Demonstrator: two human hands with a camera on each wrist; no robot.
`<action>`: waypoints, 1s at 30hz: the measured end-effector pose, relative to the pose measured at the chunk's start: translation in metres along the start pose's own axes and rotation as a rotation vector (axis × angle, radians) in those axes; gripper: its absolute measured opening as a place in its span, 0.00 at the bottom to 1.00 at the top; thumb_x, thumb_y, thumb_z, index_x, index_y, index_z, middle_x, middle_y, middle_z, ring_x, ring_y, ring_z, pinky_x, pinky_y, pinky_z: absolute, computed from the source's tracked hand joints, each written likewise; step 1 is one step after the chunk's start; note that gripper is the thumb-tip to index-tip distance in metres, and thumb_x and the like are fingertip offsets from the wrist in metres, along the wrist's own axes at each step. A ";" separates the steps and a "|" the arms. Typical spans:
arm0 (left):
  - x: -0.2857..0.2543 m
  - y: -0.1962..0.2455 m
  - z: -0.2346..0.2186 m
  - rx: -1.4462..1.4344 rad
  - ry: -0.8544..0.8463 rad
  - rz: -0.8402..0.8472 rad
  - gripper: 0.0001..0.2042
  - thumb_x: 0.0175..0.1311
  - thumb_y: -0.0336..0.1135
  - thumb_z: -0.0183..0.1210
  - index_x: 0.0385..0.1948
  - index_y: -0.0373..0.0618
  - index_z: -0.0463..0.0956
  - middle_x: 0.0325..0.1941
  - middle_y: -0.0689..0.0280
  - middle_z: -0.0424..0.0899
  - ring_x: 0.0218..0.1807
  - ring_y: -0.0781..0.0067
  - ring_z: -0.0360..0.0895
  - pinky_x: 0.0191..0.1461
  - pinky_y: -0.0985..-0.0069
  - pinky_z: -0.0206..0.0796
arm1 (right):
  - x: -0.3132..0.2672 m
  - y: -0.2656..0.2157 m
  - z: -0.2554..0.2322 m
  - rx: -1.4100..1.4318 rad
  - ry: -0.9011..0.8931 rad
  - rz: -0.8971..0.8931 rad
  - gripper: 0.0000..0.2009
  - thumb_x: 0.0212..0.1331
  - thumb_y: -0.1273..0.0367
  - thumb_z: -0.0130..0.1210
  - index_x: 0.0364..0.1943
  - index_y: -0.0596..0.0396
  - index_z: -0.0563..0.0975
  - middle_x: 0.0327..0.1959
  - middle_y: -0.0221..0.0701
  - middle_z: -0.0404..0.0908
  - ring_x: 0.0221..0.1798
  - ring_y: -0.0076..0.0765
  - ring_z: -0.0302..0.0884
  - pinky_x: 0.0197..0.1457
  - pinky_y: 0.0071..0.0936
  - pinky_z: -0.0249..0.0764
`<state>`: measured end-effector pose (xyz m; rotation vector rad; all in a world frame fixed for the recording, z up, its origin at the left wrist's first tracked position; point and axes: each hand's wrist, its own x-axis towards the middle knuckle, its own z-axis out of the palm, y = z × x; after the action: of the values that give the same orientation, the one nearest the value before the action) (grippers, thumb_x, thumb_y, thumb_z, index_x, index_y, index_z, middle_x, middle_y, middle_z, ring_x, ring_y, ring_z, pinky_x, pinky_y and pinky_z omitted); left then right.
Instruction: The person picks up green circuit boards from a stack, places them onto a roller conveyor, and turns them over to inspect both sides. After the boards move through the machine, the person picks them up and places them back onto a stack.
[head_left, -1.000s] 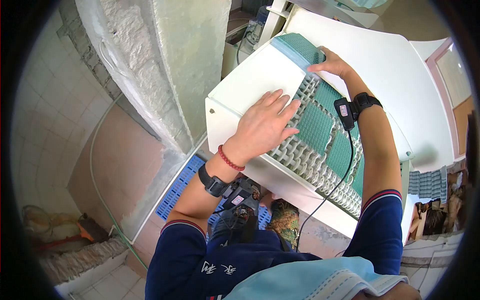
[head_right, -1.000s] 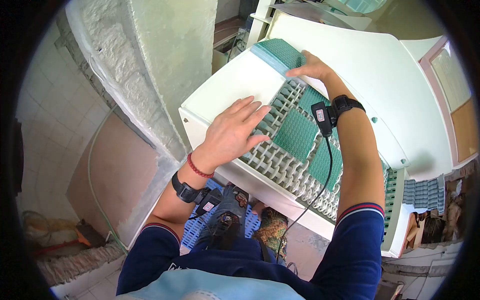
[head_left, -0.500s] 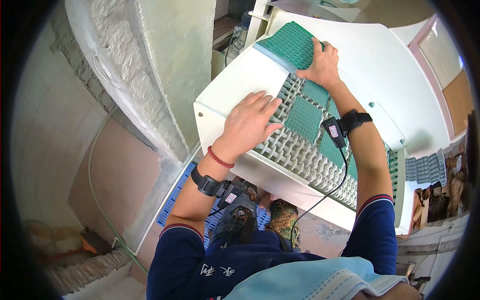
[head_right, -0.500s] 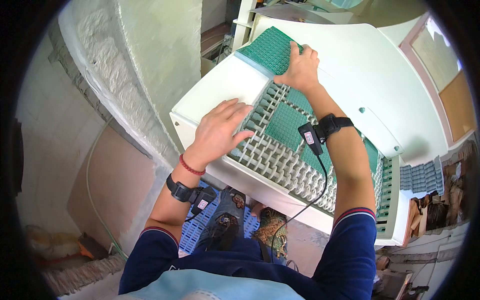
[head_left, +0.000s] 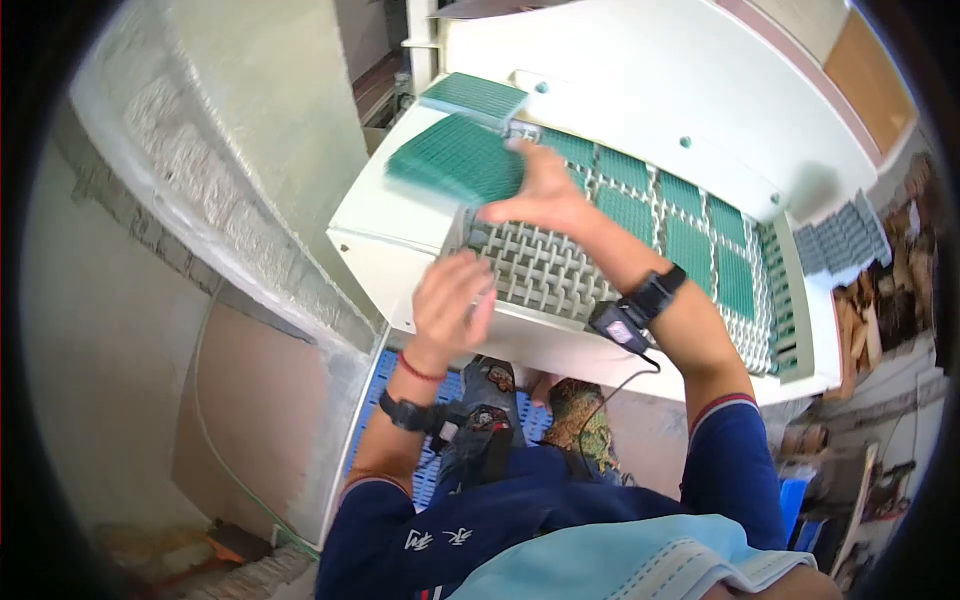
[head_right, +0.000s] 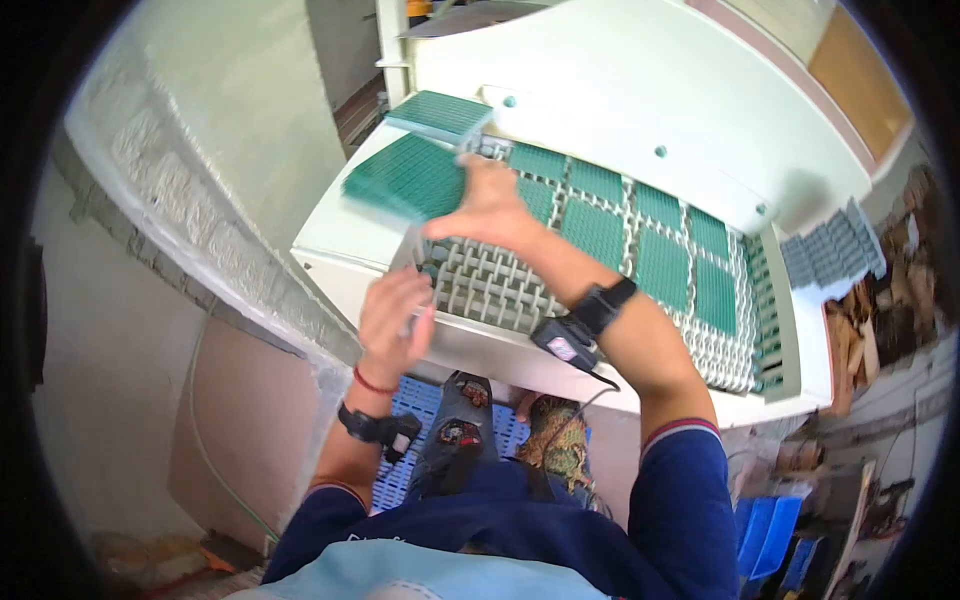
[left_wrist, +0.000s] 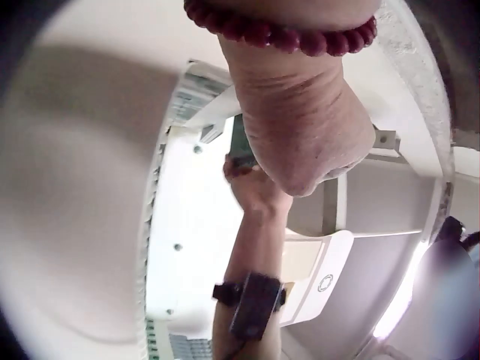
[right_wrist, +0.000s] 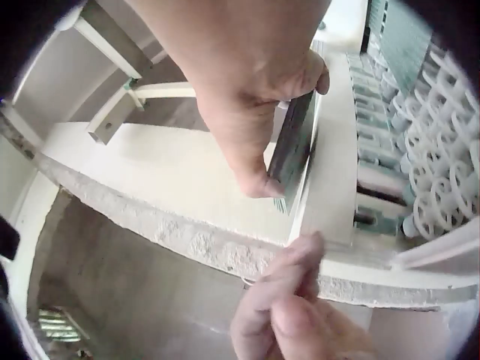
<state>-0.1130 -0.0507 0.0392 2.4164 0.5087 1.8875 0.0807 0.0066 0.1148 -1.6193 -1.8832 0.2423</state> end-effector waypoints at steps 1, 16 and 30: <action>-0.010 0.012 0.003 -0.025 -0.048 -0.005 0.11 0.44 0.22 0.62 0.33 0.39 0.77 0.39 0.57 0.80 0.43 0.54 0.77 0.47 0.64 0.71 | -0.003 -0.009 0.011 -0.043 -0.027 -0.022 0.52 0.23 0.47 0.69 0.55 0.71 0.66 0.52 0.59 0.68 0.59 0.58 0.62 0.64 0.39 0.59; -0.067 0.050 -0.003 -0.191 -0.225 -0.394 0.05 0.50 0.20 0.57 0.29 0.37 0.76 0.38 0.55 0.81 0.41 0.58 0.77 0.46 0.68 0.69 | -0.035 -0.026 -0.017 -0.012 0.035 0.007 0.45 0.23 0.51 0.67 0.51 0.66 0.69 0.51 0.54 0.68 0.55 0.58 0.64 0.61 0.41 0.61; -0.041 0.099 0.061 -1.397 -0.250 -0.954 0.27 0.69 0.38 0.40 0.64 0.29 0.45 0.64 0.54 0.59 0.65 0.61 0.61 0.68 0.64 0.51 | -0.226 0.011 0.005 0.187 0.422 0.171 0.48 0.24 0.54 0.71 0.55 0.64 0.62 0.55 0.53 0.62 0.56 0.57 0.60 0.61 0.44 0.58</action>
<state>-0.0401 -0.1449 0.0073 1.0826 0.1267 0.8835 0.0965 -0.2023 0.0283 -1.5610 -1.3677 0.1297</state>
